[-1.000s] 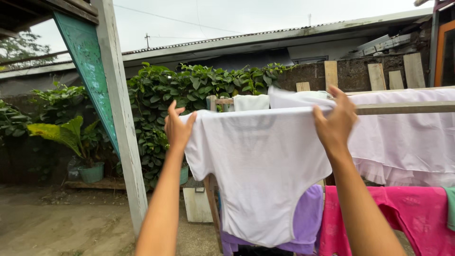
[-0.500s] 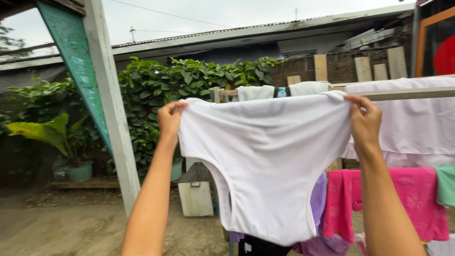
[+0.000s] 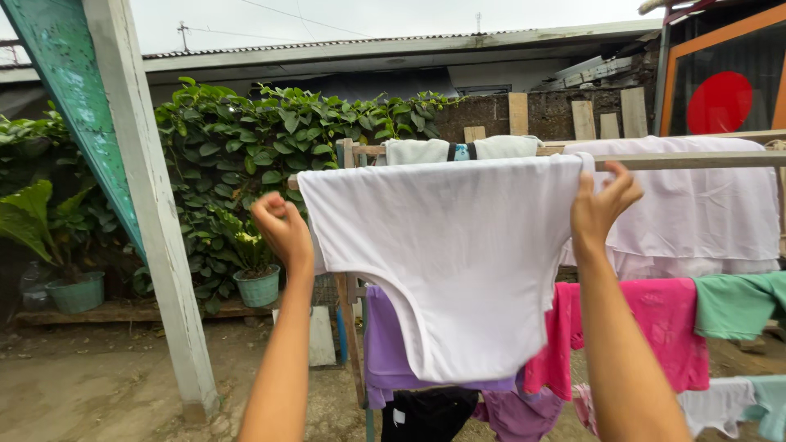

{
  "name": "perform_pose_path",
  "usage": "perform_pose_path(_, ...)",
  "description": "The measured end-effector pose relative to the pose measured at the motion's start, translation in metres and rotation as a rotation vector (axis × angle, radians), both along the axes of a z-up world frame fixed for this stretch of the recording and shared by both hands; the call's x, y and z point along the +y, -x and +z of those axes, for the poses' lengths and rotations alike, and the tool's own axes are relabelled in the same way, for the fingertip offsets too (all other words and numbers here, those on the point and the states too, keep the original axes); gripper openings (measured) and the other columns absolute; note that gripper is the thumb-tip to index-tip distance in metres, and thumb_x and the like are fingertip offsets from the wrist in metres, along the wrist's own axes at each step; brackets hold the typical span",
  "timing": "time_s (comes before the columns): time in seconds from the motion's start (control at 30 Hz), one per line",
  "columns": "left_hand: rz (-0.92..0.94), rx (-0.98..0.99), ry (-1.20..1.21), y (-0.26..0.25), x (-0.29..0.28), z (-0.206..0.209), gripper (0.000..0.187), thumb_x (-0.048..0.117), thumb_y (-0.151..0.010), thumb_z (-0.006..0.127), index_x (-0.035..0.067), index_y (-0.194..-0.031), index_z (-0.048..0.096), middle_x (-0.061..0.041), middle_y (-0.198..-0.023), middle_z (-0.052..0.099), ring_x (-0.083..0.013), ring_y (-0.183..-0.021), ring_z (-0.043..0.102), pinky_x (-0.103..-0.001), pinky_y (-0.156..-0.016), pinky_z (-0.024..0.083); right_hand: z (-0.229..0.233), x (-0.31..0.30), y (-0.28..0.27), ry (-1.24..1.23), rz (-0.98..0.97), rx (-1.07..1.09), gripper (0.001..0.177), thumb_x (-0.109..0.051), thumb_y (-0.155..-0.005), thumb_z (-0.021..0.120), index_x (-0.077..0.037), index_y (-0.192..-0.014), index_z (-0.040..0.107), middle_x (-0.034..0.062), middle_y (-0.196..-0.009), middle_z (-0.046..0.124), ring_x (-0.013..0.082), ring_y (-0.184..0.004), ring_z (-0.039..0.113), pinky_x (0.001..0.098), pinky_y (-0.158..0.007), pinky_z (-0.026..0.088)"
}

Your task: The person takes several items of clothing from a basket and hangs them one by one on a laundry rack.

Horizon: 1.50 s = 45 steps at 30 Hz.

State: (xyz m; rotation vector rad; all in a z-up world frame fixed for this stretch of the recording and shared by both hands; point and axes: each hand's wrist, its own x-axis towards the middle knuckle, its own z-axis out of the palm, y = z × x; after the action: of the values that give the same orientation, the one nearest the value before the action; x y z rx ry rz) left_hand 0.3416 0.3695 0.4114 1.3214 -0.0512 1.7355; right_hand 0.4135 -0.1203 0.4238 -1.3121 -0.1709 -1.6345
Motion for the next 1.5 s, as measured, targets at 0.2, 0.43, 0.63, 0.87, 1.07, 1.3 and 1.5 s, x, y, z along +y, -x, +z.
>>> perform_pose_path(0.2, -0.69, 0.325, 0.226, -0.001, -0.023, -0.1, 0.034, 0.036, -0.102, 0.048, 0.016, -0.128, 0.047, -0.005, -0.128, 0.052, -0.0182, -0.118, 0.056, -0.04, -0.103, 0.049, -0.091, 0.007, -0.02, -0.023, 0.886, 0.49, 0.04, -0.023, -0.106, 0.034, -0.013, -0.143, 0.044, 0.0096, -0.115, 0.061, 0.0173, -0.092, 0.059, 0.0364, -0.081, 0.051)
perform_pose_path(0.43, -1.015, 0.554, 0.347, 0.001, -0.082, -0.17, 0.07, 0.048, -0.096, 0.057, 0.002, -0.147, 0.04, -0.026, -0.143, 0.047, -0.0372, -0.129, 0.053, -0.049, -0.101, 0.055, -0.165, 0.013, 0.002, 0.002, 1.199, 0.511, 0.035, -0.024, -0.106, 0.046, -0.005, -0.131, 0.062, 0.0085, -0.116, 0.07, 0.0145, -0.094, 0.067, 0.0341, -0.083, 0.054)
perform_pose_path(0.63, -1.405, 0.47, 0.556, -0.027, -0.073, -0.156, 0.091, 0.057, -0.092, 0.06, 0.009, -0.156, 0.018, -0.027, -0.156, 0.043, -0.0349, -0.138, 0.05, -0.043, -0.103, 0.051, -0.175, 0.005, 0.045, -0.159, 1.205, 0.408, 0.031, -0.026, -0.106, 0.055, -0.003, -0.125, 0.065, 0.0082, -0.107, 0.073, 0.0141, -0.086, 0.07, 0.0316, -0.074, 0.058)
perform_pose_path(0.87, -1.794, -0.018, 0.509, -0.1, -0.034, -0.198, 0.045, 0.028, -0.111, 0.072, 0.007, -0.147, 0.053, -0.005, -0.117, 0.06, -0.0116, -0.076, 0.048, -0.027, -0.062, 0.046, -0.198, 0.013, 0.058, -0.278, 1.273, 0.362, 0.027, -0.019, -0.103, 0.062, -0.002, -0.123, 0.067, 0.0071, -0.102, 0.076, 0.0131, -0.083, 0.073, 0.0305, -0.072, 0.061)
perform_pose_path(1.07, -1.297, 0.134, 0.708, -0.054, -0.055, -0.236, 0.034, 0.024, -0.097, 0.07, 0.012, -0.128, 0.061, 0.002, -0.11, 0.063, -0.012, -0.086, 0.055, -0.029, -0.064, 0.043, -0.222, 0.014, 0.052, -0.355, 1.152, 0.339, 0.033, -0.028, -0.105, 0.058, -0.002, -0.123, 0.068, 0.0061, -0.109, 0.075, 0.0147, -0.091, 0.072, 0.0329, -0.079, 0.061)
perform_pose_path(1.3, -1.356, 0.246, 0.702, 0.015, -0.084, -0.237, 0.043, 0.034, -0.094, 0.071, 0.012, -0.129, 0.061, -0.001, -0.112, 0.063, -0.0133, -0.096, 0.058, -0.031, -0.079, 0.051, -0.236, 0.006, 0.069, -0.335, 1.073, 0.424, 0.037, -0.035, -0.112, 0.057, -0.002, -0.125, 0.065, 0.0099, -0.111, 0.07, 0.0207, -0.096, 0.066, 0.0388, -0.084, 0.056)
perform_pose_path(1.5, -1.4, 0.396, 0.789, 0.032, -0.107, -0.299, 0.031, 0.034, -0.097, 0.066, 0.011, -0.118, 0.062, 0.0, -0.109, 0.066, -0.0135, -0.094, 0.061, -0.032, -0.078, 0.051, -0.256, 0.01, 0.132, -0.351, 1.092, 0.566, 0.039, -0.032, -0.099, 0.051, -0.015, -0.135, 0.055, 0.0022, -0.12, 0.072, 0.0197, -0.102, 0.071, 0.0362, -0.082, 0.057)
